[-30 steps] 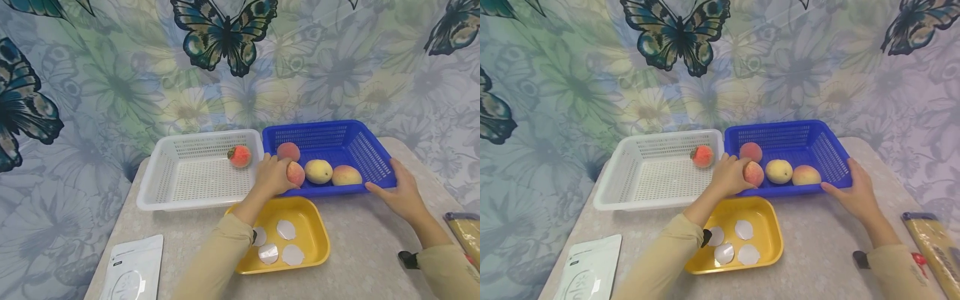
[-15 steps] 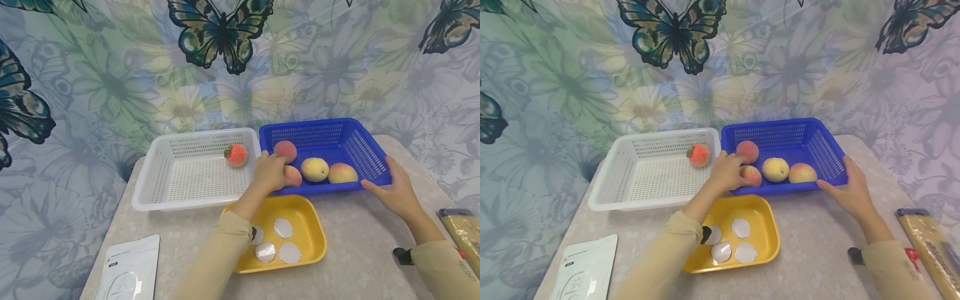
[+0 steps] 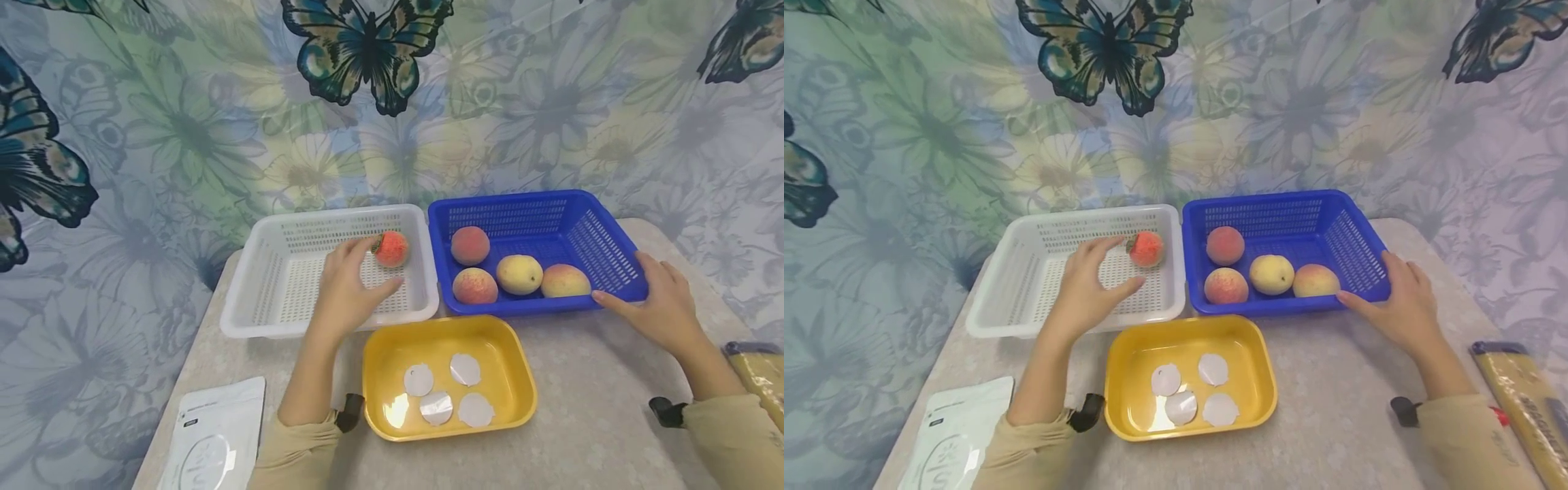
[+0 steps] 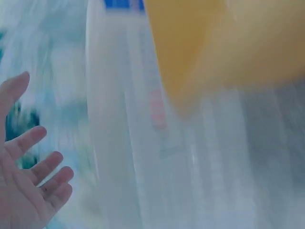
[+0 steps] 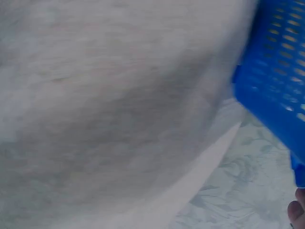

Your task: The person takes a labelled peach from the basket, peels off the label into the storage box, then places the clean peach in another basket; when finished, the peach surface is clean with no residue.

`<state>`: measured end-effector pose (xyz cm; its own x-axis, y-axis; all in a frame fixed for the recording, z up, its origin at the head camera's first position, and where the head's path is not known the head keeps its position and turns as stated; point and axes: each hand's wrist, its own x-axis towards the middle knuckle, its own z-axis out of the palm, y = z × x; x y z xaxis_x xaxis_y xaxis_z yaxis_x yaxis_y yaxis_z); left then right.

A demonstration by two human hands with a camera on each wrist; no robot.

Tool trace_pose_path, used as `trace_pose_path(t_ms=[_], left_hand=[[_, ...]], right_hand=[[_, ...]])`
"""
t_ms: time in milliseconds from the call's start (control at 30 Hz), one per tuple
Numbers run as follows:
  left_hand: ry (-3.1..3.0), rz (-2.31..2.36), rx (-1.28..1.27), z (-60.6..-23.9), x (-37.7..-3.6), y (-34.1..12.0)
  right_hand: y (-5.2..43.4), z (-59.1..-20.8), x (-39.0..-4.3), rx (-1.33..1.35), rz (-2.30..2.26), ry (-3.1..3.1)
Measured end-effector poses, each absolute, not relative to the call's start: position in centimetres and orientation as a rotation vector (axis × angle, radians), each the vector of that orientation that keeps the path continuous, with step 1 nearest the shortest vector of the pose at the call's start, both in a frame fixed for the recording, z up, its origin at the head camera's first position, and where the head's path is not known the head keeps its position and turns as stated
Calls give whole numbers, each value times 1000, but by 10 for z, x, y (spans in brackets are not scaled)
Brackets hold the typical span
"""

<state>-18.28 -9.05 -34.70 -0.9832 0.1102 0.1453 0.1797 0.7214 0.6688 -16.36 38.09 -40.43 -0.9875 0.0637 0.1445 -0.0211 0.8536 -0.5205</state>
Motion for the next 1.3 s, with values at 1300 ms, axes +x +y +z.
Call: trace_pose_path(t_ms=[1300], left_hand=[[-2922,-921,344,-397,-141,-203]], right_hand=[[48,-385,-258,492,1498,-2901]])
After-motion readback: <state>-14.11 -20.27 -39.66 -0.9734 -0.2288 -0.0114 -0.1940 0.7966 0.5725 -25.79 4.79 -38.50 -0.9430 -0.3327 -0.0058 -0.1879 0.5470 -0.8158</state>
